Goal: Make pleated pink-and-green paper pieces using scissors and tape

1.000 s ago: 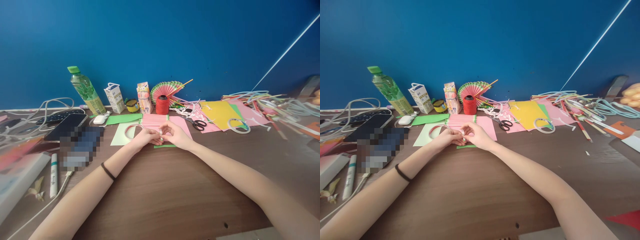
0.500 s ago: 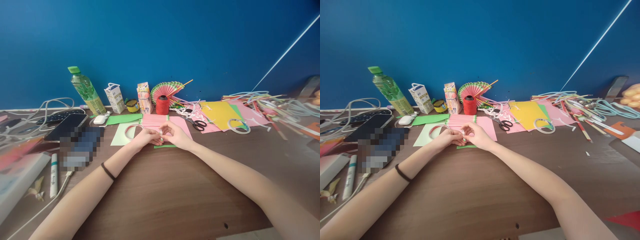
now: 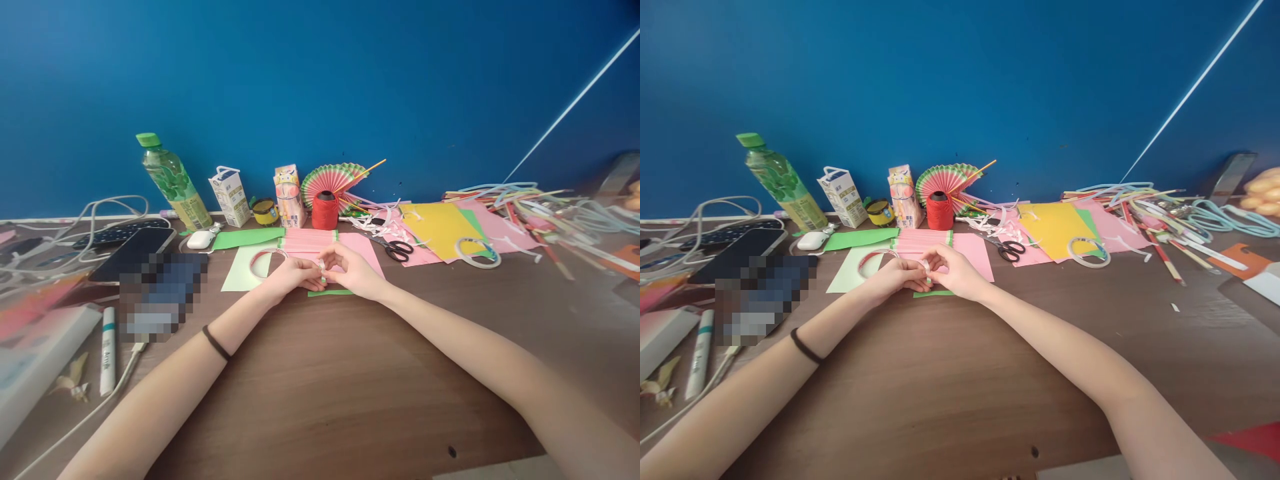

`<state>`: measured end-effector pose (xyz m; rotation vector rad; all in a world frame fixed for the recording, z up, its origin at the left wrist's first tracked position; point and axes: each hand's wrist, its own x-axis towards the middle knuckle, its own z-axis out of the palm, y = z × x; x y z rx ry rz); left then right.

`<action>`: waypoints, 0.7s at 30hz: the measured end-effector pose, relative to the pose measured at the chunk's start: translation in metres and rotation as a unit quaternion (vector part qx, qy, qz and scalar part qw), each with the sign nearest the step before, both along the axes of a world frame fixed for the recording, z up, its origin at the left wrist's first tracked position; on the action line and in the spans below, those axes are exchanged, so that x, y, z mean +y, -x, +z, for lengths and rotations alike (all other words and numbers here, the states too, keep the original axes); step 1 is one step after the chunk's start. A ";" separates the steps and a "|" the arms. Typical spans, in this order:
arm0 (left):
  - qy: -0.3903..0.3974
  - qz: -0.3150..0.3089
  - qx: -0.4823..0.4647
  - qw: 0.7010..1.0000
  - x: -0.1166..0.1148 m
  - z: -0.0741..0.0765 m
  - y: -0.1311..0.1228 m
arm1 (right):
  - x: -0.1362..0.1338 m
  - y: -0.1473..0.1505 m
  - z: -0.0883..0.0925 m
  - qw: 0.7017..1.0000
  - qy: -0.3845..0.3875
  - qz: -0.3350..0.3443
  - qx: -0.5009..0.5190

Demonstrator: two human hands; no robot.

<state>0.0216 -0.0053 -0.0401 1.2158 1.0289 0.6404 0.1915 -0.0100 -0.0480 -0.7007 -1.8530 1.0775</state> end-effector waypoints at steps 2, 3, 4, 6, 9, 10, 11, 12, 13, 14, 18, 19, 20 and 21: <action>-0.001 -0.001 0.001 1.000 0.000 0.000 0.000 | 0.000 0.000 0.000 1.000 -0.001 -0.002 0.001; -0.001 -0.001 0.001 1.000 0.000 0.000 0.000 | 0.000 0.000 -0.001 1.000 -0.003 -0.002 0.001; -0.001 -0.001 0.000 1.000 0.000 0.000 0.000 | 0.001 -0.001 -0.001 1.000 -0.004 -0.002 0.001; 0.001 -0.003 -0.006 1.000 0.001 -0.001 0.001 | 0.001 -0.001 -0.002 1.000 -0.006 -0.002 0.001; 0.002 -0.003 -0.014 1.000 0.001 -0.003 0.001 | 0.001 -0.001 -0.002 1.000 -0.005 -0.003 0.001; 0.002 -0.003 -0.014 1.000 0.001 -0.003 0.001 | 0.001 -0.001 -0.001 1.000 -0.004 -0.004 0.000; 0.002 -0.004 -0.015 1.000 0.002 -0.003 0.002 | 0.000 0.000 -0.001 1.000 -0.003 -0.005 -0.001; 0.002 -0.005 -0.015 1.000 0.002 -0.003 0.002 | 0.000 0.000 0.000 1.000 -0.003 -0.005 -0.001; 0.002 -0.006 -0.015 1.000 0.002 -0.003 0.002 | 0.000 0.000 0.000 1.000 -0.002 -0.005 -0.002; 0.002 -0.006 -0.015 1.000 0.002 -0.003 0.002 | -0.001 0.000 0.000 1.000 -0.002 -0.005 -0.001; 0.005 -0.006 -0.015 1.000 0.002 -0.002 0.002 | 0.000 0.000 0.000 1.000 -0.003 -0.005 -0.002; 0.006 -0.006 -0.016 1.000 0.001 -0.002 0.002 | 0.000 0.000 0.000 1.000 -0.004 -0.004 -0.002; 0.006 -0.006 -0.017 1.000 0.001 -0.002 0.002 | 0.000 0.000 -0.001 1.000 -0.006 -0.002 -0.001; 0.007 -0.006 -0.018 1.000 0.001 -0.002 0.002 | 0.001 -0.001 -0.001 1.000 -0.006 -0.001 0.000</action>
